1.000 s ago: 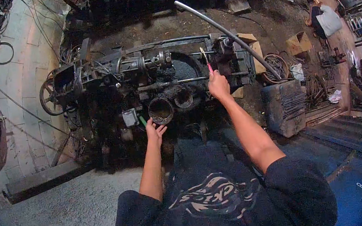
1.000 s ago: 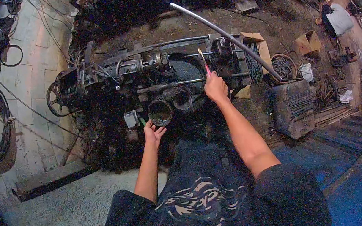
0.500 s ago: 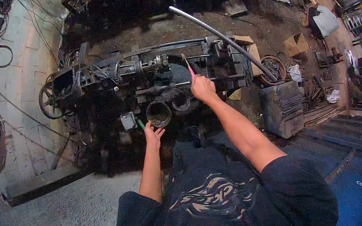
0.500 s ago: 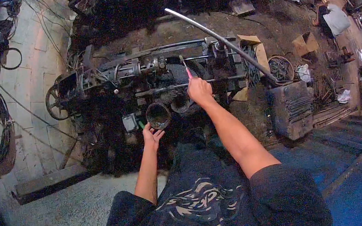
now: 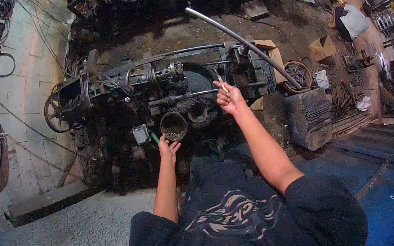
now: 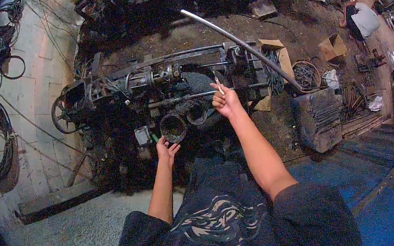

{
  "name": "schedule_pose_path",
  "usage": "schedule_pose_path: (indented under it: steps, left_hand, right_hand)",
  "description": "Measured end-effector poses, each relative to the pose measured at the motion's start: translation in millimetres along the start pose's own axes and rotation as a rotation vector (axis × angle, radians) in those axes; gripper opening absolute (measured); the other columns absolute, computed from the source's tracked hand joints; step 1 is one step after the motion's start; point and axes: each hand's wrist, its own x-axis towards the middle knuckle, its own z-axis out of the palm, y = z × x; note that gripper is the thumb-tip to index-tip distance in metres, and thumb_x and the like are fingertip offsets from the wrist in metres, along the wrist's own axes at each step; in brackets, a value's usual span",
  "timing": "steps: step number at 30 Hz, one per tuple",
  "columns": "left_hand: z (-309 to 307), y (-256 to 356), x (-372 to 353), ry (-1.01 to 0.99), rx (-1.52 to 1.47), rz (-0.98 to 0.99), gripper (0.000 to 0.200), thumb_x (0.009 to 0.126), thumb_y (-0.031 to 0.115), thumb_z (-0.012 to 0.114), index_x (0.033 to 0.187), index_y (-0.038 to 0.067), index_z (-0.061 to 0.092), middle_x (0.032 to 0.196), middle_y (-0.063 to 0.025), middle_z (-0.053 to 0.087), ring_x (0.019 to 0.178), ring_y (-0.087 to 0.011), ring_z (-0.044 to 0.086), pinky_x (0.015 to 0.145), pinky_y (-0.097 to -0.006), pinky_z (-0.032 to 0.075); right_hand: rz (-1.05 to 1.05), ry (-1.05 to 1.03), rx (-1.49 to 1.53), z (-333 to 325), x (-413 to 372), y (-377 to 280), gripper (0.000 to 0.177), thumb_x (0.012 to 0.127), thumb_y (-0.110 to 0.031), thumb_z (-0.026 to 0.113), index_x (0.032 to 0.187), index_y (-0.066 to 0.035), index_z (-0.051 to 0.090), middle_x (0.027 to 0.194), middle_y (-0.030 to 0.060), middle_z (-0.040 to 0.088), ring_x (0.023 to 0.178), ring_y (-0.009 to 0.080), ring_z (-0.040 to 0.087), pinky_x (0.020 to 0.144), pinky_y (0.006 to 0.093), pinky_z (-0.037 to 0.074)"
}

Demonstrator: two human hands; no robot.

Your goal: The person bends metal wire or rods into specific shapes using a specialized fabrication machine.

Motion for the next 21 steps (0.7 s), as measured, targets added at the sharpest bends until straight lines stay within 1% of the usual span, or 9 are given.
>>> schedule_pose_path:
  steps: [4,7,11,13,15,16,19,20,21]
  left_hand:
    - [-1.0,2.2,-6.5,-0.073,-0.028,0.009,0.074,0.092,0.042,0.046,0.149,0.009,0.014,0.153,-0.0169,0.015,0.119,-0.0423,0.047,0.09,-0.0488,0.048]
    - [0.7,1.3,-10.2,-0.066,-0.023,0.019,0.072,0.092,0.042,0.047,0.148,0.008,0.016,0.151,-0.0172,0.019,0.119,-0.0421,0.048,0.09,-0.0489,0.047]
    - [3.4,-0.7,-12.4,0.038,-0.043,0.024,0.068,0.093,0.041,0.047,0.145,0.007,0.02,0.148,-0.0159,0.025,0.118,-0.0418,0.049,0.091,-0.049,0.047]
    - [6.3,4.4,-17.6,-0.019,-0.037,0.025,0.068,0.093,0.041,0.046,0.145,0.006,0.02,0.149,-0.0164,0.023,0.121,-0.0426,0.046,0.092,-0.0498,0.046]
    - [-0.2,1.1,-7.7,-0.07,-0.043,0.03,0.071,0.093,0.041,0.048,0.147,0.006,0.017,0.15,-0.0176,0.02,0.124,-0.0442,0.043,0.092,-0.0507,0.047]
    - [1.8,0.0,-7.9,-0.015,-0.067,0.033,0.067,0.092,0.039,0.049,0.145,0.007,0.021,0.147,-0.0187,0.021,0.122,-0.0472,0.043,0.092,-0.054,0.046]
    - [1.1,0.7,-5.6,0.04,-0.085,0.039,0.061,0.092,0.037,0.049,0.141,0.008,0.027,0.14,-0.0191,0.026,0.121,-0.0509,0.042,0.092,-0.0578,0.046]
    - [-0.3,1.3,-4.6,0.011,-0.082,0.018,0.068,0.092,0.038,0.05,0.144,0.007,0.021,0.146,-0.0191,0.019,0.123,-0.0488,0.041,0.091,-0.0549,0.047]
    - [-1.3,2.1,-5.3,-0.018,-0.077,-0.007,0.075,0.092,0.038,0.052,0.148,0.006,0.014,0.152,-0.0191,0.011,0.125,-0.0466,0.04,0.091,-0.052,0.048]
  right_hand:
    - [-0.018,-0.066,0.091,9.3,11.8,6.7,0.035,0.102,-0.029,0.034,0.114,-0.002,0.054,0.051,-0.004,0.024,0.04,0.0087,0.021,0.038,0.0248,0.02]
    - [0.036,-0.088,-0.06,22.6,18.2,22.6,0.032,0.1,-0.028,0.038,0.113,-0.003,0.053,0.051,-0.0045,0.022,0.041,0.0091,0.021,0.038,0.0255,0.02]
    - [0.07,0.027,-0.277,45.5,30.5,41.1,0.028,0.1,-0.028,0.041,0.11,-0.004,0.051,0.053,-0.0053,0.025,0.041,0.0079,0.023,0.039,0.025,0.02]
    - [0.056,0.073,-0.324,46.9,34.6,45.0,0.027,0.099,-0.029,0.043,0.11,-0.005,0.05,0.054,-0.0063,0.025,0.041,0.0074,0.022,0.039,0.0247,0.02]
    - [-0.016,0.246,-0.598,44.5,29.4,54.5,0.022,0.096,-0.025,0.044,0.107,-0.006,0.05,0.056,-0.0069,0.028,0.042,0.0068,0.024,0.039,0.0244,0.02]
    - [-0.009,0.284,-0.636,42.7,27.4,57.3,0.022,0.098,-0.025,0.039,0.102,-0.008,0.053,0.058,-0.0048,0.034,0.042,0.0072,0.031,0.037,0.0248,0.025]
    - [-0.025,0.315,-0.67,53.1,31.7,75.0,0.016,0.092,-0.023,0.044,0.098,-0.012,0.053,0.055,-0.006,0.032,0.041,0.0067,0.03,0.036,0.0246,0.021]
    - [-0.101,0.319,-0.665,54.8,44.4,79.0,0.015,0.092,-0.024,0.045,0.09,-0.013,0.055,0.054,-0.0055,0.034,0.039,0.0074,0.032,0.035,0.0254,0.022]
    - [-0.101,0.316,-0.657,56.3,53.5,80.1,0.015,0.092,-0.024,0.045,0.09,-0.013,0.055,0.054,-0.0055,0.034,0.039,0.0074,0.032,0.035,0.0254,0.022]
